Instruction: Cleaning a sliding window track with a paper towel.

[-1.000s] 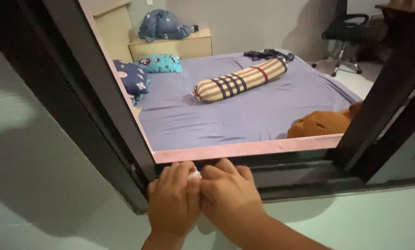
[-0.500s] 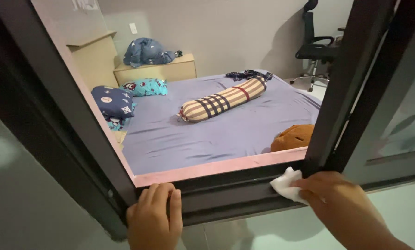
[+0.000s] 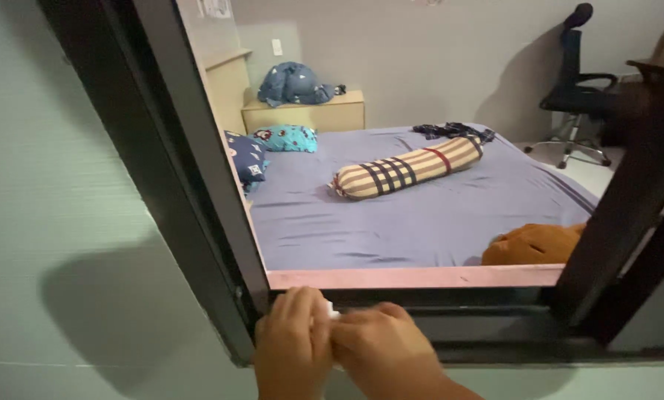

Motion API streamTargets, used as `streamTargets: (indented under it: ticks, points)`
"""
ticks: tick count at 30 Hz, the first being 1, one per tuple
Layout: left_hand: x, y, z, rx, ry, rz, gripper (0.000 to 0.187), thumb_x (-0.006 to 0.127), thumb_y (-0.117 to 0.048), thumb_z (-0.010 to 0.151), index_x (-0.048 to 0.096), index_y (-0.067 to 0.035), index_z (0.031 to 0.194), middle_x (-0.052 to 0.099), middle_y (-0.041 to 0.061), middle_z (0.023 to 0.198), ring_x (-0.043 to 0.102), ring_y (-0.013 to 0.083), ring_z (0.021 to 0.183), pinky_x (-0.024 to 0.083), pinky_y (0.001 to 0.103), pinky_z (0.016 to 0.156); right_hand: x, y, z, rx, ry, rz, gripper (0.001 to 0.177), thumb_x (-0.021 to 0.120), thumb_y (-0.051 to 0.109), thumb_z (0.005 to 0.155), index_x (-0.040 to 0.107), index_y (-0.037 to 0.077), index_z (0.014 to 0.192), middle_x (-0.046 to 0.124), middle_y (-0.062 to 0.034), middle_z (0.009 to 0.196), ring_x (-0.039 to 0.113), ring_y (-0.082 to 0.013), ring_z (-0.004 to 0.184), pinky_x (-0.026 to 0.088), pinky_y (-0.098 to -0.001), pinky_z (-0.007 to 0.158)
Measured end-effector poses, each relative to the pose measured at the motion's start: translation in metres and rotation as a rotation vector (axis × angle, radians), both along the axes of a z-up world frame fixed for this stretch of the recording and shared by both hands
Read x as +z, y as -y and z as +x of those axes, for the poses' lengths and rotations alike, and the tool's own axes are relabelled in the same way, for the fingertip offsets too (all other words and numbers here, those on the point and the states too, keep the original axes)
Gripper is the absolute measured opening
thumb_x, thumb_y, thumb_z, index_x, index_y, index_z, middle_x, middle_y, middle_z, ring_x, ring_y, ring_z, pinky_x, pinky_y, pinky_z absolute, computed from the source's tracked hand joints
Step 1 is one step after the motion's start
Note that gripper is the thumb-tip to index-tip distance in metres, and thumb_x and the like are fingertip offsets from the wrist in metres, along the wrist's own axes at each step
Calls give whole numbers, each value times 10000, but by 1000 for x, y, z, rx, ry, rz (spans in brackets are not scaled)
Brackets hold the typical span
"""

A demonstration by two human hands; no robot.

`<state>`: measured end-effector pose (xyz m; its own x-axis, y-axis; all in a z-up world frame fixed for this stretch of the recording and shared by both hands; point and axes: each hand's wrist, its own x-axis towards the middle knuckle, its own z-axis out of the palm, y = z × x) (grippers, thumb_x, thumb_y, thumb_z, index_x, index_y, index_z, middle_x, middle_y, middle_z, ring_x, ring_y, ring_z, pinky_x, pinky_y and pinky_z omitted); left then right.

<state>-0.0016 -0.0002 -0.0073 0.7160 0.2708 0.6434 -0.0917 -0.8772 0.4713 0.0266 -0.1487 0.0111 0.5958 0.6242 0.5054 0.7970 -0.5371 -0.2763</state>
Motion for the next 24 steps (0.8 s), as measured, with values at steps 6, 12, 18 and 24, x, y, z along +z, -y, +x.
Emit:
streamTargets:
  ticks: [6,12,18,24]
  points:
    - [6,1,0,3,-67,178,191,560,-353,956,650,-202,883,556,-7,799,591,219,736,475,426,731,-62,134,31,-372,-83,30,274,707,316,852,805,387,1098,832,159,1136,816,-85,952,584,-347,852]
    - [9,4,3,5,-22,151,86,710,-273,807,696,-207,754,602,8,727,620,229,664,522,383,629,19,178,-32,-1143,-230,194,361,841,250,752,828,446,1054,855,90,870,798,-126,664,612,-292,725]
    - [19,14,5,-79,-148,95,84,709,-295,792,736,-220,768,565,-7,744,614,192,728,523,363,675,52,152,-22,-933,-415,153,250,680,140,834,800,281,1001,872,151,958,840,-150,827,640,-299,811]
    - [-5,15,-11,-157,30,102,307,748,-237,697,744,-216,1003,669,13,939,704,196,756,567,353,726,80,145,6,-783,-618,-142,257,683,259,853,829,344,1047,857,126,857,751,-94,673,590,-222,706]
